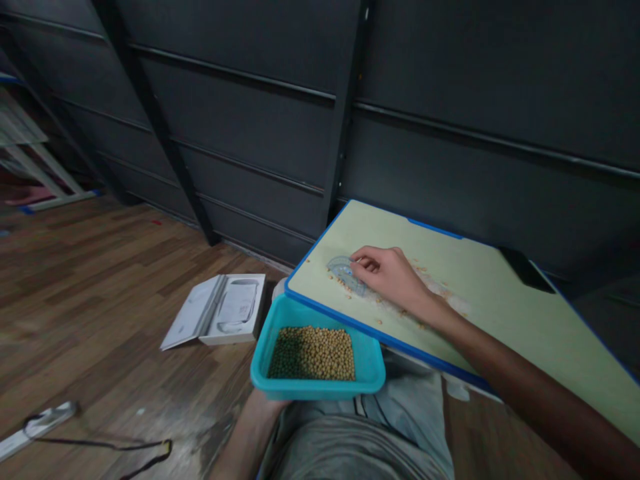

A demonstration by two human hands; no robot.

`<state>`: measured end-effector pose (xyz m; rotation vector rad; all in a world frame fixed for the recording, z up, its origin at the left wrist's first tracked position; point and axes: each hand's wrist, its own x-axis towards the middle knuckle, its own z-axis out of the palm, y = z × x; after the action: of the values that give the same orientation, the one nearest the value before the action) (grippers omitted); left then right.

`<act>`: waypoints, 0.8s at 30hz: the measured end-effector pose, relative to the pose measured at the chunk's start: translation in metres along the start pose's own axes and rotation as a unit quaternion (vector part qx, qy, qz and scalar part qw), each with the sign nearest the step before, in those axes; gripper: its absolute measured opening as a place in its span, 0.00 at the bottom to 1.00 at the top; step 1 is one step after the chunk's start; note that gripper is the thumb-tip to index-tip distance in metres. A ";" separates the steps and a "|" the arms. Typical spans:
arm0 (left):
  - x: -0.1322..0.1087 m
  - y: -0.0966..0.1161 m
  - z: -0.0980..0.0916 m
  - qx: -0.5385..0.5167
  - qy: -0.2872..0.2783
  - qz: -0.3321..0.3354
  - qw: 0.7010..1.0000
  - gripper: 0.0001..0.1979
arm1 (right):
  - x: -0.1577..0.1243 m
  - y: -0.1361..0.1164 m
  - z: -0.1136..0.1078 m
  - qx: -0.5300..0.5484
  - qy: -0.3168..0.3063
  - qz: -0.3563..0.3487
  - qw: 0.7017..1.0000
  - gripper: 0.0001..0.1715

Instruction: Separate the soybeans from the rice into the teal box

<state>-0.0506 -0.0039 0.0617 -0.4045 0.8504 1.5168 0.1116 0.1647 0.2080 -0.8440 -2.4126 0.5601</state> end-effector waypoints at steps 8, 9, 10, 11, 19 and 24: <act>-0.002 0.004 -0.001 -0.016 -0.004 0.003 1.000 0.30 | 0.003 -0.012 0.004 0.016 -0.028 -0.017 0.999 0.09; -0.002 0.005 -0.001 -0.020 -0.008 -0.003 1.000 0.29 | 0.004 -0.014 0.004 0.018 -0.029 -0.019 0.999 0.10; -0.001 0.006 -0.002 -0.024 -0.011 -0.008 1.000 0.29 | 0.004 -0.015 0.004 0.018 -0.028 -0.021 0.999 0.10; 0.000 0.007 -0.002 -0.028 -0.014 -0.013 0.999 0.29 | 0.004 -0.016 0.004 0.017 -0.026 -0.024 0.999 0.10; 0.022 0.014 -0.019 -0.042 -0.168 -0.069 0.982 0.27 | 0.004 -0.022 0.007 0.029 -0.035 -0.036 0.998 0.09; 0.025 0.015 -0.024 -0.049 -0.174 -0.066 0.981 0.29 | 0.002 -0.024 0.010 0.046 -0.044 -0.038 0.997 0.10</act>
<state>-0.0739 -0.0028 0.0327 -0.2501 0.4665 1.4532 0.0936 0.1463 0.2135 -0.6993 -2.4668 0.6861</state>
